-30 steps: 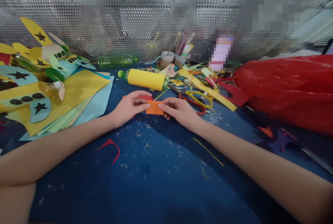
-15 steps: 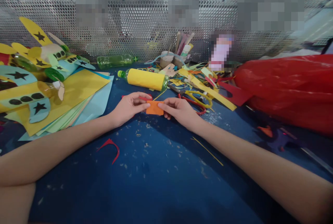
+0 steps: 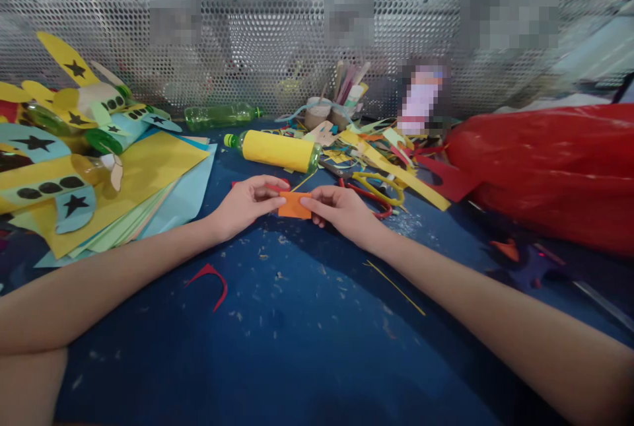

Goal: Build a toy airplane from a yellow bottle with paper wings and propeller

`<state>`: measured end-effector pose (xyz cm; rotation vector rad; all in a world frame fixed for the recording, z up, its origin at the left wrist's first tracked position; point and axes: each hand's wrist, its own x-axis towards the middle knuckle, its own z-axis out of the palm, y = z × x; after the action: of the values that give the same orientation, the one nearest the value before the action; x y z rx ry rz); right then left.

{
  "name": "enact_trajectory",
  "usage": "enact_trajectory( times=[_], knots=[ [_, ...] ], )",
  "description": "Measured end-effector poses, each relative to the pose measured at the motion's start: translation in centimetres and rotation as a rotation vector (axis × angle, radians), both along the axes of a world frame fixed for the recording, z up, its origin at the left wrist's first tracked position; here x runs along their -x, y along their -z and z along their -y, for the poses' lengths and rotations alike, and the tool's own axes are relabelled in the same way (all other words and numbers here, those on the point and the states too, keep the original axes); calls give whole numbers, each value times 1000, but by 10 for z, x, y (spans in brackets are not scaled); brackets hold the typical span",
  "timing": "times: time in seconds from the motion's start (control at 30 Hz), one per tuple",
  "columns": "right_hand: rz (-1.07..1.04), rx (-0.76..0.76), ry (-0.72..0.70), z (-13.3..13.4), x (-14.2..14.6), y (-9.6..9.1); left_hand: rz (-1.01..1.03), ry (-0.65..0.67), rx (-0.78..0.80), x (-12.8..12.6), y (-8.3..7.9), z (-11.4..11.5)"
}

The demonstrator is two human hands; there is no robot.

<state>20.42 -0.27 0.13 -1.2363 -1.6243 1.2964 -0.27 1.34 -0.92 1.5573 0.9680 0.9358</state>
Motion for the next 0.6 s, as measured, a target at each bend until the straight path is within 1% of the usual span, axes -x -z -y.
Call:
enact_trajectory(
  times=[0.13,0.33,0.6],
  knots=[
    [12,-16,-11,0,0,1,3,-8,8,-1,-3,2],
    [26,-34,-39,1,0,2,-10,-18,81,-3,-11,8],
    [46,-31,-36,1,0,3,12,-37,102,-4,-8,6]
  ],
)
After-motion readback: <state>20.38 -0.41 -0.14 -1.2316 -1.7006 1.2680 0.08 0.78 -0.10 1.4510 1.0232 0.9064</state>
